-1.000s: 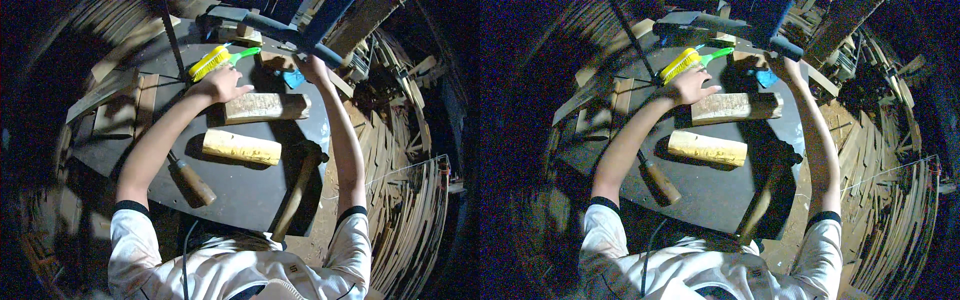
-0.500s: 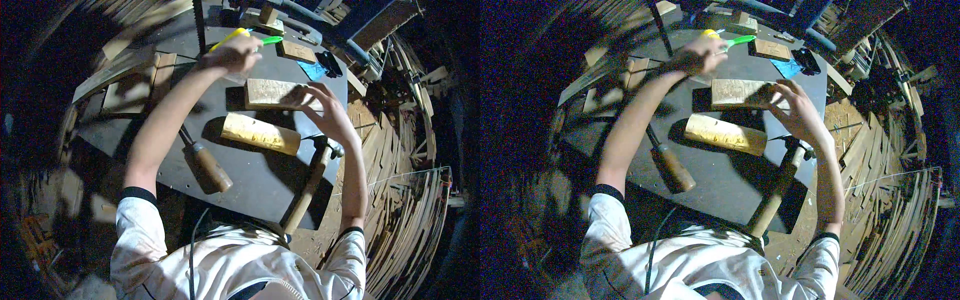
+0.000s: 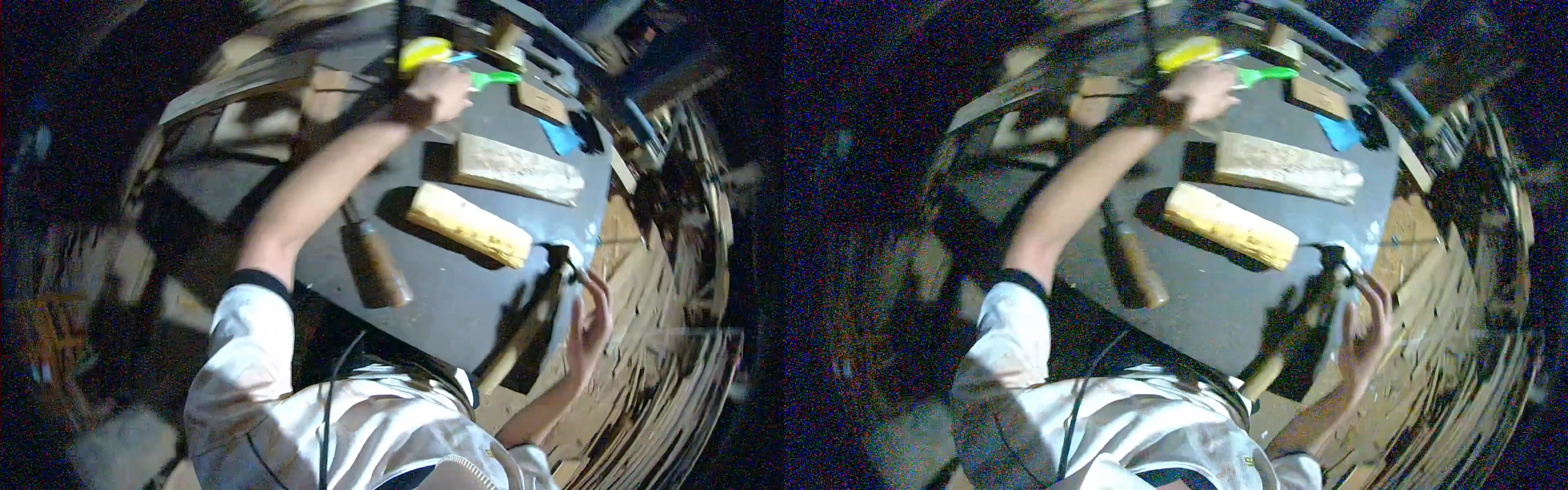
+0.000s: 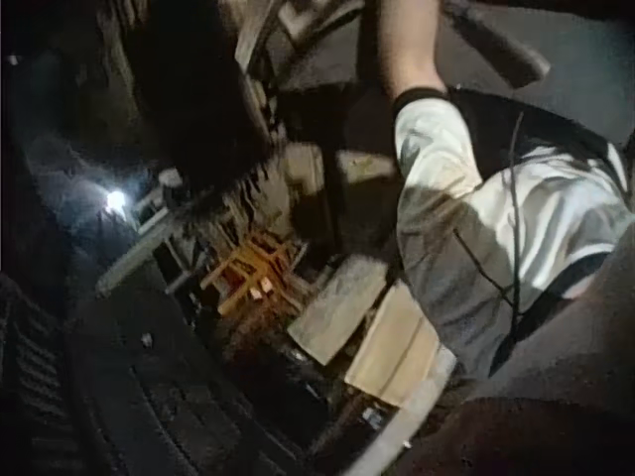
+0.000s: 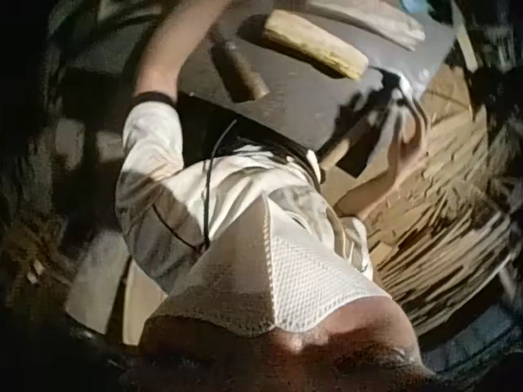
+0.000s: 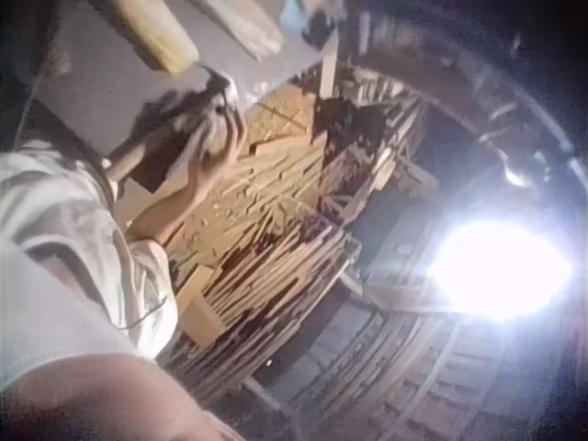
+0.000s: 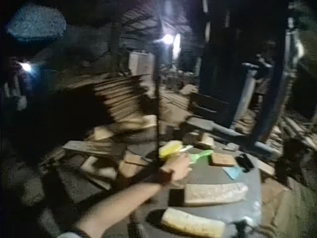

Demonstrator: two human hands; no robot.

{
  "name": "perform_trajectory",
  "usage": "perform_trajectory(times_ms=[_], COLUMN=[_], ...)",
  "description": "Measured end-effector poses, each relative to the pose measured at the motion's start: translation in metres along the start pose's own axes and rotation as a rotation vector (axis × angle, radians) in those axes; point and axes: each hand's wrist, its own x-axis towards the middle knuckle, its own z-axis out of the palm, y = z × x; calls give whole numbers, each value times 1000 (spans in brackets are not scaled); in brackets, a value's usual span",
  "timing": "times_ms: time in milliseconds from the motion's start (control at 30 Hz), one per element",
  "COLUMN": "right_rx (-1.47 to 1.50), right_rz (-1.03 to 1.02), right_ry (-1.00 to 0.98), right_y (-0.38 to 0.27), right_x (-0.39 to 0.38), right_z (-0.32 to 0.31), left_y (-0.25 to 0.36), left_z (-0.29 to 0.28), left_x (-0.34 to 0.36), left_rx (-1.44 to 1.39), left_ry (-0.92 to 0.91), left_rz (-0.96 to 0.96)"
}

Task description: The person uses a chisel and hammer to carve a piece of wood on a workbench. They repeatedly strike the chisel to remove material, then switch to a brush to sweep away wood shavings from the work surface. The person handles the wood and tools directly, focusing on shaping the block.

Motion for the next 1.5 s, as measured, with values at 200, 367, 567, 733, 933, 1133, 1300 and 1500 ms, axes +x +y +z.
perform_trajectory(times_ms=[200,367,567,733,933,1133,1300,1500], right_rx=[165,121,200,336,554,1069,829,763], right_rz=[271,179,156,89,7,24,86,36], right_ry=[206,123,106,177,250,193,286,385], right_y=[38,42,23,-14,1,9,-11,-22], right_x=[-63,-63,-66,-68,-69,-77,-85,-83], right_z=[-12,-17,-4,26,72,68,54,57], left_y=[17,24,75,113,149,172,125,-4], left_z=[13,-2,-58,-66,-44,-23,-49,-51], left_x=[-1,-17,-91,-185,-256,-276,-268,-285], left_rx=[104,72,-211,-177,-545,-549,-415,-94], left_ry=[300,498,96,675,537,443,504,586], left_rz=[-47,32,62,432,582,623,398,-365])
